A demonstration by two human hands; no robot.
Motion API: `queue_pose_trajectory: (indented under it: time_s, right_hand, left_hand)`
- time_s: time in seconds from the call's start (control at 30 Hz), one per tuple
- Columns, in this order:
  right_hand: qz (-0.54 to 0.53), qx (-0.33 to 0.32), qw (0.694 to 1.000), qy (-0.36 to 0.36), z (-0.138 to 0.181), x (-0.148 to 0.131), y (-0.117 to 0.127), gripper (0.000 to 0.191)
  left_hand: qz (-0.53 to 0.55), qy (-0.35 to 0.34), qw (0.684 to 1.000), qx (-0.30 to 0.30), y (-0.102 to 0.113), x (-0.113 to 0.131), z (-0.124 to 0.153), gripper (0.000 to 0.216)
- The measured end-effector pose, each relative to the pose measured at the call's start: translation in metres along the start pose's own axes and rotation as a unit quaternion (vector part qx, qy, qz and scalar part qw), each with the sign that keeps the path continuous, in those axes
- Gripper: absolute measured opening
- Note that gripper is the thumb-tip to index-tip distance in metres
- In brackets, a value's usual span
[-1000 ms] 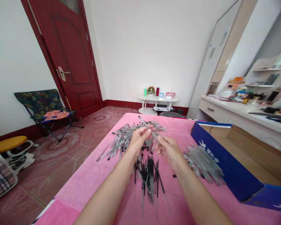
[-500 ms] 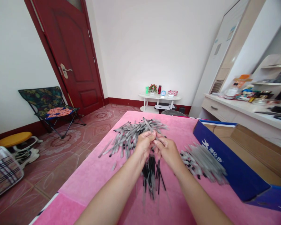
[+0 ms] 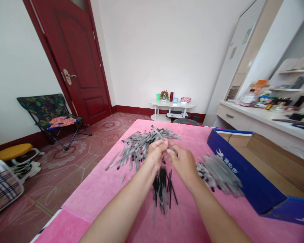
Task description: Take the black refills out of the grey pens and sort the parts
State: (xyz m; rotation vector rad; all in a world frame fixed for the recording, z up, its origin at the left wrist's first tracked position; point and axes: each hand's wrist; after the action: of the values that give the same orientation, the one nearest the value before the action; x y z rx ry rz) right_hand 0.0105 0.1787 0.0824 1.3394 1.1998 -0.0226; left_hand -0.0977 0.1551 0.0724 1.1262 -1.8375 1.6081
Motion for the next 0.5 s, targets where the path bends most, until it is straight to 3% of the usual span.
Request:
queue_pose_trajectory:
  time_s: [0.03,0.1,0.17,0.2,0.23,0.33,0.43,0.5]
  right_hand:
    - [-0.116,-0.052,0.992,0.007,-0.001,0.0,0.003,0.031]
    - [-0.331,-0.174,0.927,0.014,-0.002,-0.001,0.009,0.036]
    - [-0.457,-0.256,0.852,0.01,-0.001,-0.002,0.014,0.036]
    - [-0.48,-0.275,0.833,0.005,-0.001,-0.002,0.015,0.034]
    - [-0.473,-0.279,0.836,-0.001,-0.001,-0.002,0.015,0.033]
    - [-0.348,-0.232,0.908,-0.018,-0.003,0.002,0.012,0.034]
    - [-0.241,-0.179,0.954,-0.023,-0.006,0.007,0.013,0.027]
    - [-0.09,-0.119,0.988,-0.03,-0.006,0.008,0.018,0.018]
  left_hand:
    - [-0.002,0.013,0.999,-0.029,0.002,0.003,0.0,0.028]
    - [0.002,0.033,0.996,-0.081,0.005,0.008,0.0,0.027]
    - [0.014,0.029,0.994,-0.106,0.006,0.011,0.0,0.026]
    - [0.017,0.023,0.993,-0.111,0.006,0.011,0.0,0.025]
    - [0.015,0.019,0.993,-0.112,0.006,0.011,0.001,0.024]
    - [-0.023,0.019,0.996,-0.089,0.004,0.006,0.001,0.025]
    - [-0.044,0.019,0.999,-0.025,-0.001,-0.002,0.001,0.029]
    - [-0.028,0.011,0.999,0.019,-0.006,-0.006,0.002,0.03]
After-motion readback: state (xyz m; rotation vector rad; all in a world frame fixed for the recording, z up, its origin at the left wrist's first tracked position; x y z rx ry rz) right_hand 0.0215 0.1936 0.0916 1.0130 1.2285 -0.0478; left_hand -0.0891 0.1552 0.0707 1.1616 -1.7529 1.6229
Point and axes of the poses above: each hand's wrist, its own z-axis away from the middle knuckle, its own y-axis out of the back of the hand, x = y × z, and after that the axes turned 14 degrees about -x, right-handed
